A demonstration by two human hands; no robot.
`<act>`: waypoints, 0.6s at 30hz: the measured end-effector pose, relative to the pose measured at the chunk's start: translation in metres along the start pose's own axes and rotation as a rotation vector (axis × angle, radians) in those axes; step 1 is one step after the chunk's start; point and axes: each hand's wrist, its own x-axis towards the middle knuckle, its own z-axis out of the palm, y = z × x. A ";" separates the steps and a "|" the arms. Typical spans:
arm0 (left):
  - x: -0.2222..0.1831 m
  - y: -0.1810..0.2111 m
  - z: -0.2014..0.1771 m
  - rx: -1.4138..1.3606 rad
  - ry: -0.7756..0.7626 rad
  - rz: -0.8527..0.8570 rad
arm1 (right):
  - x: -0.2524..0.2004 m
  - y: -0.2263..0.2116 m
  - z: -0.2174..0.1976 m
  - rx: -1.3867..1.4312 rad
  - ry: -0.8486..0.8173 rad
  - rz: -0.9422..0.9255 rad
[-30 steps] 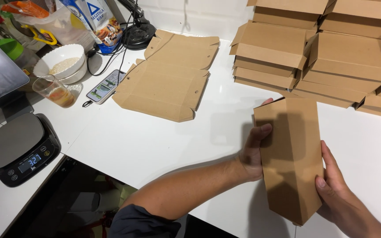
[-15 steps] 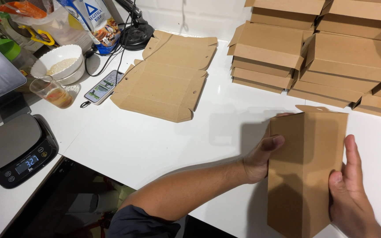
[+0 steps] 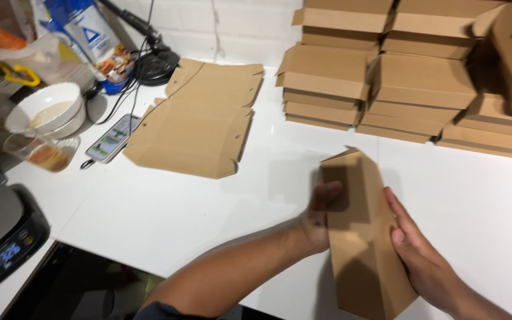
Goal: Folding flat cardboard templates into boxes and stacking them.
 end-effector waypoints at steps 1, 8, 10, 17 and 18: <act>-0.003 0.000 0.002 -0.065 -0.073 0.000 | -0.001 -0.001 -0.001 0.014 -0.032 0.036; -0.012 0.014 0.055 0.350 -0.242 0.112 | -0.012 -0.026 0.006 0.499 -0.038 0.391; -0.012 0.007 0.043 0.497 -0.236 0.147 | -0.011 -0.038 0.009 0.562 0.057 0.392; -0.018 -0.026 0.025 0.396 0.033 -0.160 | 0.002 -0.010 0.008 0.546 0.157 0.190; -0.018 -0.026 0.034 0.400 0.030 -0.172 | -0.001 -0.017 0.009 0.555 0.166 0.189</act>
